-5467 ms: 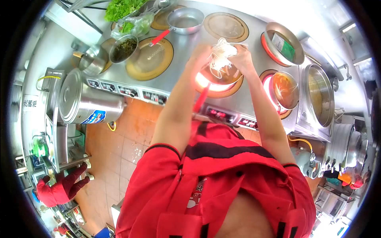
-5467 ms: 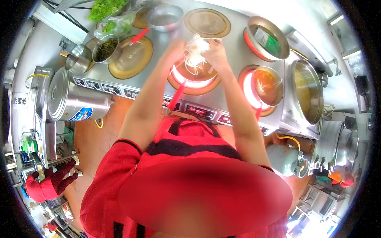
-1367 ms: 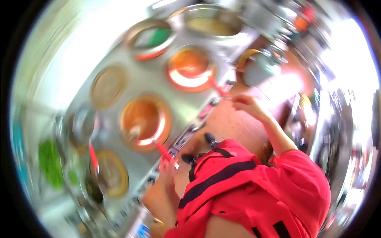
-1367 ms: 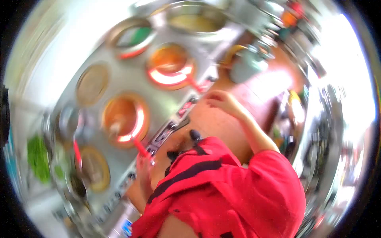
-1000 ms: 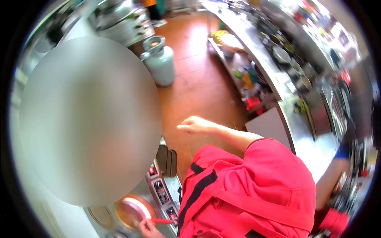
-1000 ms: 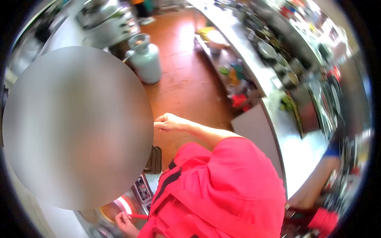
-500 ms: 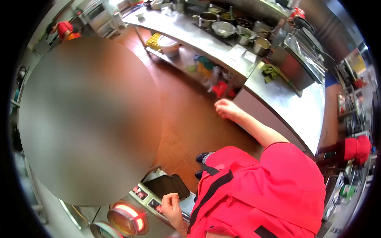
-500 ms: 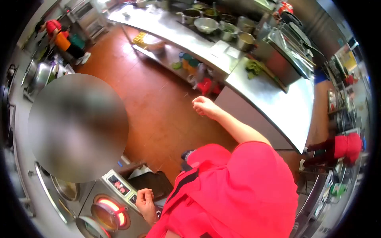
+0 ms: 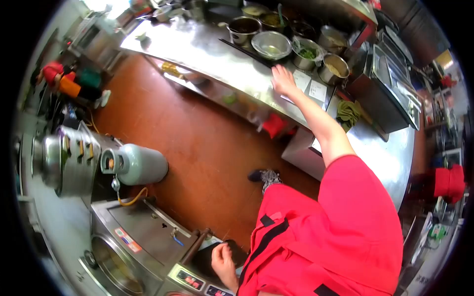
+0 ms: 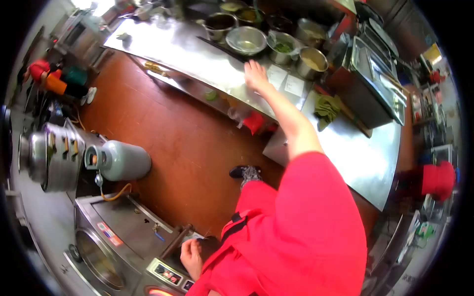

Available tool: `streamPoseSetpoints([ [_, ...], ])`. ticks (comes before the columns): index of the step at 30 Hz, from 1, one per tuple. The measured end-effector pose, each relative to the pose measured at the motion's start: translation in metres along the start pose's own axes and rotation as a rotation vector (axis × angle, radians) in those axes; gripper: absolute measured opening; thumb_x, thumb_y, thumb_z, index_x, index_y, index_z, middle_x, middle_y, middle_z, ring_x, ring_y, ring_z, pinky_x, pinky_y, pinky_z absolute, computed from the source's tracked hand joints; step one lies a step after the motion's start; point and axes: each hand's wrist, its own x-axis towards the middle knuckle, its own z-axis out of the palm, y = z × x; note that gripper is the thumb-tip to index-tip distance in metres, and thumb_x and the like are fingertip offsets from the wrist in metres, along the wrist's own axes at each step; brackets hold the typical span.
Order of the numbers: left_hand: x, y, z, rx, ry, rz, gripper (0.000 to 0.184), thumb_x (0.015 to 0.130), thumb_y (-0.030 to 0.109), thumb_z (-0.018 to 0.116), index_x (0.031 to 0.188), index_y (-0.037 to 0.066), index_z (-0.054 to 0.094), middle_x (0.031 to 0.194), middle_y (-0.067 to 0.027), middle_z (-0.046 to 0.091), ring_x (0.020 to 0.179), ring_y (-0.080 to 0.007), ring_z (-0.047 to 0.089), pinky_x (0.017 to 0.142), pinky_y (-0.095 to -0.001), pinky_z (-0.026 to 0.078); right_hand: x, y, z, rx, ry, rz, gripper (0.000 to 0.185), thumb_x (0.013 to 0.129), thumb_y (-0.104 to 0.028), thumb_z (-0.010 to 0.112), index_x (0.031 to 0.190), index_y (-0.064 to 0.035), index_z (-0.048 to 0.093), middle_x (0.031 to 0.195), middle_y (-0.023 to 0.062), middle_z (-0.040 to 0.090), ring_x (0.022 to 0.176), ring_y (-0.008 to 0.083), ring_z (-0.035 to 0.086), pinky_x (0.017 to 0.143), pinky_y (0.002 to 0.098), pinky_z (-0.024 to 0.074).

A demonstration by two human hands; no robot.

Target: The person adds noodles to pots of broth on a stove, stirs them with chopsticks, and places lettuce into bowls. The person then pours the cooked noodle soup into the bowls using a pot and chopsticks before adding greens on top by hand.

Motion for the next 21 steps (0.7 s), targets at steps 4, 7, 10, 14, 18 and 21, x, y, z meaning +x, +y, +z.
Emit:
streamPoseSetpoints([
  [4, 0.053, 0.088, 0.06, 0.206, -0.183, 0.169, 0.009, 0.089, 0.007, 0.057, 0.092, -0.001, 0.061, 0.082, -0.0055, 0.058, 0.07, -0.0127, 0.057, 0.065, -0.0243, 0.046, 0.062, 0.019, 0.033, -0.05, -0.217, 0.222, 0.04, 0.083, -0.015, 0.05, 0.121, -0.0038, 0.043, 0.113, 0.0191, 0.053, 0.106, 0.0366, 0.051, 0.087, 0.0536, 0.0402],
  [7, 0.082, 0.118, 0.07, 0.31, -0.188, 0.226, 0.008, 0.088, 0.005, 0.056, 0.092, -0.001, 0.061, 0.082, -0.0074, 0.058, 0.072, -0.015, 0.057, 0.066, -0.0263, 0.046, 0.07, 0.011, 0.041, -0.059, -0.241, 0.161, 0.028, 0.084, -0.012, 0.043, 0.11, -0.003, 0.049, 0.105, 0.0183, 0.057, 0.099, 0.0364, 0.055, 0.083, 0.0494, 0.045],
  [10, 0.101, 0.139, 0.078, 0.266, -0.108, 0.121, 0.008, 0.087, 0.004, 0.057, 0.092, -0.001, 0.061, 0.084, -0.0086, 0.059, 0.074, -0.0175, 0.057, 0.067, -0.0279, 0.047, 0.076, 0.004, 0.054, 0.006, -0.293, 0.132, 0.023, 0.085, -0.017, 0.043, 0.1, -0.0031, 0.054, 0.103, 0.018, 0.058, 0.093, 0.0343, 0.058, 0.075, 0.0439, 0.0505],
  [14, 0.124, 0.15, 0.092, 0.352, -0.169, 0.224, 0.01, 0.088, 0.005, 0.057, 0.095, -0.001, 0.06, 0.085, -0.0078, 0.058, 0.076, -0.0152, 0.056, 0.07, -0.0281, 0.046, 0.074, -0.029, 0.043, 0.642, -0.422, 0.132, 0.024, 0.082, -0.017, 0.049, 0.099, 0.0004, 0.051, 0.087, 0.019, 0.061, 0.085, 0.0326, 0.059, 0.072, 0.0424, 0.0473],
  [18, 0.142, 0.143, 0.1, 0.065, -0.207, 0.158, 0.023, 0.089, 0.005, 0.055, 0.111, 0.0, 0.056, 0.099, -0.0066, 0.058, 0.089, -0.0161, 0.056, 0.08, -0.0272, 0.045, 0.014, -0.14, -0.028, 1.241, -0.616, -0.087, 0.037, 0.089, -0.031, 0.055, 0.113, -0.0039, 0.055, 0.109, 0.0165, 0.058, 0.1, 0.0274, 0.056, 0.086, 0.0369, 0.0449],
  [21, 0.143, 0.157, 0.097, -0.658, -0.172, 0.046, 0.066, 0.086, 0.029, 0.065, 0.138, 0.006, 0.032, 0.124, -0.0123, 0.049, 0.112, -0.0245, 0.05, 0.096, -0.0373, 0.041, -0.055, -0.209, -0.061, 1.492, -1.001, -0.405, 0.042, 0.09, -0.033, 0.055, 0.121, -0.005, 0.053, 0.097, 0.0112, 0.062, 0.085, 0.02, 0.059, 0.075, 0.0333, 0.049],
])
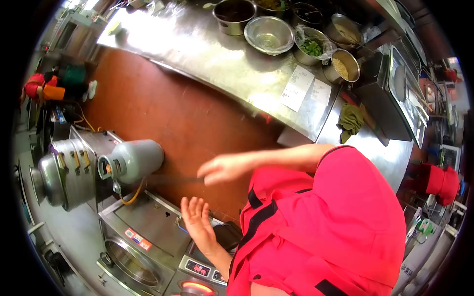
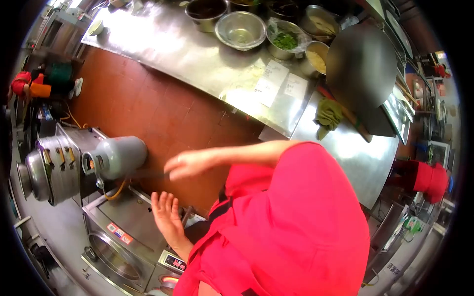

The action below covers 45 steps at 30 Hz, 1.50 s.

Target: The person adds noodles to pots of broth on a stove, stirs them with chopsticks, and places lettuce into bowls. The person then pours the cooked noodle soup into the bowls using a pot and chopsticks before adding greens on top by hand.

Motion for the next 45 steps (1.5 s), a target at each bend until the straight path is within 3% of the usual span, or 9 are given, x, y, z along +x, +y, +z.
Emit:
streamPoseSetpoints([
  [3, -0.013, 0.012, -0.019, -0.393, -0.069, 0.22, 0.095, 0.074, 0.052, 0.064, 0.144, 0.009, 0.016, 0.135, -0.0176, 0.043, 0.123, -0.0307, 0.043, 0.105, -0.0443, 0.035, 0.001, -0.024, 0.051, 0.24, -0.548, 0.09, 0.036, 0.093, -0.032, 0.051, 0.116, -0.0044, 0.055, 0.068, 0.0017, 0.056, 0.058, 0.0114, 0.052, 0.049, 0.0267, 0.0425],
  [12, -0.082, -0.016, -0.045, -0.638, 0.153, 0.357, 0.062, 0.088, 0.054, 0.047, 0.125, 0.004, 0.048, 0.109, -0.0156, 0.062, 0.109, -0.035, 0.055, 0.096, -0.0497, 0.042, 0.044, -0.054, 0.111, 0.058, -1.087, 0.528, 0.039, 0.097, -0.034, 0.043, 0.125, -0.0073, 0.051, 0.069, -0.0001, 0.054, 0.059, 0.0084, 0.05, 0.055, 0.0219, 0.043],
  [21, -0.289, -0.041, -0.136, -0.94, 0.257, 1.142, 0.053, 0.095, 0.049, 0.033, 0.126, 0.009, 0.049, 0.111, -0.0089, 0.062, 0.117, -0.0293, 0.05, 0.101, -0.0474, 0.036, -0.012, -0.069, 0.284, 0.789, -0.918, 0.489, 0.049, 0.084, -0.019, 0.06, 0.129, -0.0087, 0.042, 0.098, 0.0167, 0.057, 0.077, 0.0213, 0.06, 0.059, 0.0311, 0.0534],
  [25, -0.365, -0.076, -0.161, -0.811, 0.503, 1.002, 0.067, 0.088, 0.057, 0.042, 0.135, 0.009, 0.039, 0.13, -0.0113, 0.049, 0.125, -0.028, 0.042, 0.103, -0.0444, 0.035, -0.077, -0.089, 0.417, 0.358, -1.084, -0.019, 0.026, 0.086, -0.022, 0.063, 0.099, -0.0034, 0.051, 0.099, 0.0115, 0.047, 0.082, 0.0187, 0.051, 0.071, 0.0327, 0.0486],
  [29, -0.441, -0.114, -0.167, -0.313, 0.718, 0.767, 0.066, 0.09, 0.048, 0.049, 0.138, 0.007, 0.033, 0.125, -0.0121, 0.051, 0.117, -0.0216, 0.048, 0.099, -0.0376, 0.038, -0.099, -0.094, 0.504, 0.656, -1.063, 0.247, 0.038, 0.095, -0.035, 0.047, 0.08, 0.0002, 0.051, 0.084, 0.0121, 0.053, 0.063, 0.0169, 0.054, 0.06, 0.0267, 0.0463],
  [33, -0.514, -0.158, -0.17, -0.256, 0.703, 0.652, 0.042, 0.095, 0.026, 0.049, 0.13, 0.004, 0.043, 0.113, -0.0111, 0.057, 0.105, -0.0177, 0.055, 0.091, -0.0317, 0.043, -0.048, -0.092, 0.545, 0.443, -0.729, 0.077, 0.031, 0.096, -0.036, 0.046, 0.088, -0.0059, 0.05, 0.086, 0.0061, 0.055, 0.068, 0.0149, 0.059, 0.062, 0.0256, 0.0523],
  [34, -0.529, -0.169, -0.176, -0.291, 0.707, 0.602, 0.036, 0.096, 0.021, 0.048, 0.128, 0.003, 0.047, 0.11, -0.0107, 0.058, 0.102, -0.0168, 0.056, 0.089, -0.0302, 0.044, -0.047, -0.115, 0.563, 0.369, -0.586, 0.059, 0.027, 0.093, -0.033, 0.051, 0.089, -0.0072, 0.056, 0.08, 0.0019, 0.059, 0.063, 0.0068, 0.052, 0.053, 0.0177, 0.0361],
  [40, -0.566, -0.23, -0.207, -0.508, 1.124, 0.612, 0.029, 0.095, 0.017, 0.05, 0.12, 0.003, 0.053, 0.102, -0.0069, 0.06, 0.089, -0.0131, 0.057, 0.082, -0.0264, 0.045, 0.066, -0.084, 0.65, 0.082, -0.653, -0.022, 0.033, 0.092, -0.022, 0.055, 0.109, 0.0065, 0.055, 0.091, 0.0105, 0.06, 0.083, 0.0177, 0.063, 0.079, 0.029, 0.0525],
  [45, -0.569, -0.232, -0.222, -0.61, 1.331, 0.688, 0.027, 0.095, 0.016, 0.048, 0.118, 0.004, 0.054, 0.101, -0.0051, 0.06, 0.09, -0.0138, 0.057, 0.08, -0.0284, 0.046, 0.129, -0.035, 0.723, -0.036, -0.83, 0.022, 0.031, 0.091, -0.018, 0.056, 0.113, 0.0035, 0.057, 0.094, 0.0109, 0.062, 0.08, 0.0173, 0.064, 0.073, 0.0268, 0.0547],
])
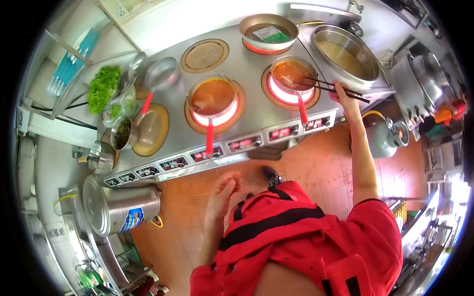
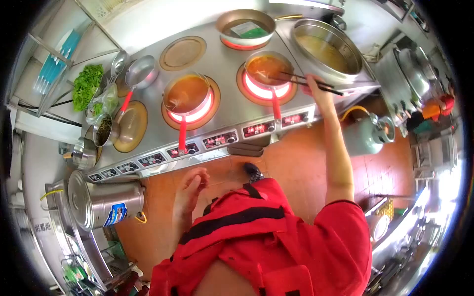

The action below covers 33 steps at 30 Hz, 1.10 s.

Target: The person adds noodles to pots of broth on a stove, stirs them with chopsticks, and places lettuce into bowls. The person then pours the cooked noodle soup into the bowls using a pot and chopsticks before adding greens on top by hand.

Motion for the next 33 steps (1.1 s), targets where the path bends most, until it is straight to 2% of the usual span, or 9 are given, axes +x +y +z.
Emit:
streamPoseSetpoints([
  [1, 0.003, 0.001, 0.002, -0.06, 0.046, 0.009, 0.026, 0.095, 0.016, 0.048, 0.118, 0.004, 0.055, 0.1, -0.005, 0.06, 0.09, -0.0134, 0.057, 0.08, -0.0276, 0.046, 0.008, -0.001, -0.002, -0.079, -0.082, -0.023, 0.029, 0.09, -0.017, 0.055, 0.112, 0.0017, 0.058, 0.094, 0.0103, 0.062, 0.08, 0.0158, 0.064, 0.069, 0.0259, 0.0548],
  [4, 0.014, 0.012, 0.016, -0.167, 0.134, 0.004, 0.025, 0.095, 0.015, 0.05, 0.117, 0.005, 0.055, 0.099, -0.0045, 0.06, 0.088, -0.0131, 0.057, 0.079, -0.026, 0.046, 0.027, -0.017, -0.017, -0.174, -0.129, -0.046, 0.026, 0.091, -0.017, 0.054, 0.109, 0.0014, 0.06, 0.092, 0.01, 0.063, 0.079, 0.0146, 0.064, 0.066, 0.0245, 0.054],
  [7, 0.041, 0.008, 0.02, -0.164, 0.132, -0.033, 0.025, 0.095, 0.014, 0.049, 0.117, 0.005, 0.055, 0.099, -0.0045, 0.06, 0.087, -0.0131, 0.057, 0.079, -0.0266, 0.046, 0.042, -0.027, -0.044, -0.244, -0.165, -0.027, 0.024, 0.091, -0.016, 0.055, 0.106, 0.0012, 0.062, 0.091, 0.0098, 0.063, 0.075, 0.014, 0.064, 0.064, 0.0232, 0.0528],
  [9, 0.055, 0.01, 0.031, -0.134, 0.101, -0.014, 0.025, 0.095, 0.014, 0.049, 0.117, 0.005, 0.055, 0.099, -0.0043, 0.06, 0.086, -0.013, 0.057, 0.078, -0.0265, 0.046, 0.051, -0.035, -0.053, -0.313, -0.13, -0.059, 0.024, 0.093, -0.017, 0.05, 0.103, 0.0014, 0.061, 0.091, 0.0084, 0.062, 0.072, 0.0144, 0.064, 0.065, 0.0237, 0.0533],
  [17, 0.095, 0.023, 0.073, -0.087, 0.032, 0.007, 0.024, 0.095, 0.013, 0.049, 0.116, 0.004, 0.055, 0.098, -0.0037, 0.059, 0.086, -0.0124, 0.056, 0.078, -0.0262, 0.045, 0.094, -0.027, -0.041, -0.165, -0.056, -0.047, 0.025, 0.089, -0.018, 0.056, 0.101, 0.0035, 0.06, 0.092, 0.0093, 0.063, 0.073, 0.0153, 0.064, 0.066, 0.0239, 0.0532],
  [22, 0.093, 0.014, 0.066, -0.07, 0.061, -0.019, 0.026, 0.094, 0.014, 0.05, 0.117, 0.004, 0.055, 0.1, -0.005, 0.06, 0.088, -0.0143, 0.058, 0.078, -0.0277, 0.046, 0.103, -0.005, -0.02, -0.005, -0.103, -0.01, 0.019, 0.09, -0.016, 0.054, 0.094, 0.0021, 0.057, 0.083, 0.0084, 0.06, 0.072, 0.0157, 0.063, 0.066, 0.0258, 0.0534],
  [25, 0.09, 0.008, 0.061, -0.134, 0.119, -0.048, 0.026, 0.095, 0.014, 0.049, 0.117, 0.003, 0.054, 0.101, -0.0054, 0.06, 0.088, -0.0146, 0.058, 0.078, -0.0283, 0.046, 0.093, -0.008, -0.015, 0.036, -0.177, 0.02, 0.019, 0.091, -0.017, 0.054, 0.095, 0.0016, 0.056, 0.084, 0.0083, 0.06, 0.071, 0.0159, 0.064, 0.066, 0.026, 0.0535],
  [30, 0.095, 0.005, 0.06, -0.199, 0.114, -0.096, 0.024, 0.095, 0.013, 0.047, 0.116, 0.003, 0.055, 0.098, -0.004, 0.059, 0.086, -0.0122, 0.057, 0.077, -0.0265, 0.047, 0.087, -0.034, -0.053, -0.074, -0.139, 0.071, 0.027, 0.091, -0.021, 0.055, 0.104, 0.0023, 0.057, 0.089, 0.0101, 0.059, 0.067, 0.0179, 0.064, 0.063, 0.0278, 0.0551],
  [33, 0.101, 0.005, 0.062, -0.189, 0.075, -0.08, 0.024, 0.095, 0.013, 0.048, 0.117, 0.003, 0.055, 0.098, -0.0038, 0.059, 0.086, -0.0126, 0.057, 0.077, -0.0263, 0.047, 0.083, -0.059, -0.074, -0.06, -0.079, 0.036, 0.028, 0.092, -0.025, 0.055, 0.1, 0.0023, 0.058, 0.09, 0.0099, 0.059, 0.063, 0.0168, 0.063, 0.06, 0.0276, 0.0549],
])
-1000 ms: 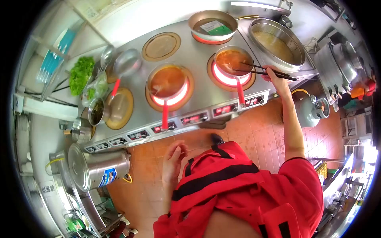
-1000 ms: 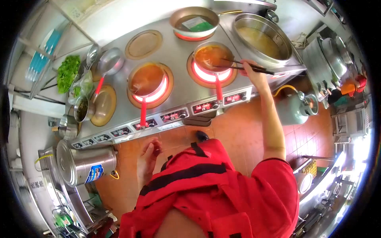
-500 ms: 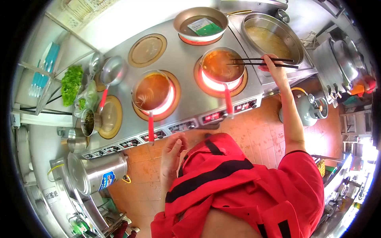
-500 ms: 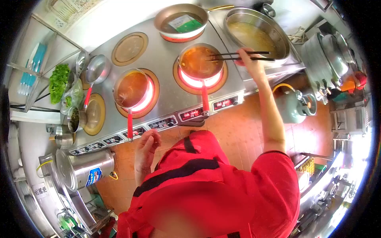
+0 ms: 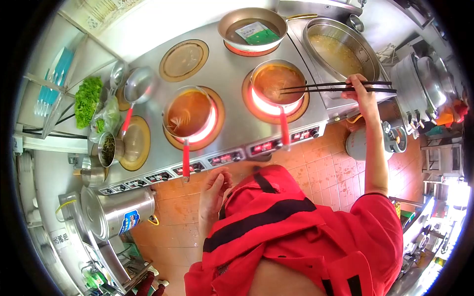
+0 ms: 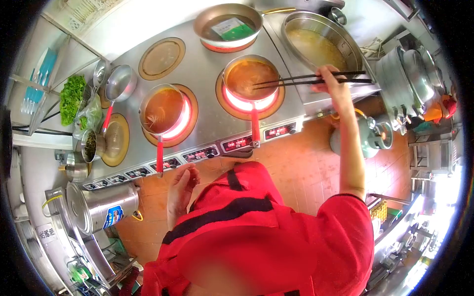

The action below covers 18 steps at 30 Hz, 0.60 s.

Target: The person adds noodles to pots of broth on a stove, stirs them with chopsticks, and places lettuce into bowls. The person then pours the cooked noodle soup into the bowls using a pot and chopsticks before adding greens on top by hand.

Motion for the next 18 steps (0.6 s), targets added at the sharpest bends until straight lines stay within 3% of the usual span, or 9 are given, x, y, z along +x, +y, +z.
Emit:
streamPoseSetpoints([
  [9, 0.004, 0.002, 0.006, -0.003, -0.021, -0.004, 0.027, 0.095, 0.017, 0.05, 0.117, 0.003, 0.054, 0.099, -0.0038, 0.059, 0.088, -0.0124, 0.056, 0.078, -0.0266, 0.046, 0.017, 0.063, 0.025, 0.0, 0.042, 0.027, 0.029, 0.09, -0.022, 0.058, 0.104, 0.0028, 0.06, 0.087, 0.0091, 0.061, 0.072, 0.0146, 0.062, 0.066, 0.0257, 0.0536],
  [13, -0.001, 0.001, -0.01, -0.02, -0.003, 0.008, 0.025, 0.095, 0.016, 0.05, 0.117, 0.004, 0.054, 0.098, -0.003, 0.06, 0.087, -0.0122, 0.057, 0.08, -0.0263, 0.046, 0.012, 0.048, 0.0, -0.063, 0.072, -0.004, 0.026, 0.091, -0.025, 0.058, 0.099, 0.0002, 0.06, 0.084, 0.0066, 0.06, 0.07, 0.0129, 0.06, 0.065, 0.0259, 0.0535],
  [18, -0.014, -0.008, -0.026, -0.1, 0.011, -0.003, 0.025, 0.093, 0.014, 0.052, 0.116, 0.004, 0.055, 0.097, -0.0008, 0.059, 0.086, -0.0089, 0.055, 0.077, -0.0238, 0.046, -0.02, -0.029, 0.012, -0.221, 0.144, -0.199, 0.03, 0.092, -0.03, 0.055, 0.095, -0.0006, 0.06, 0.079, 0.0061, 0.058, 0.06, 0.0123, 0.057, 0.058, 0.0238, 0.0499],
])
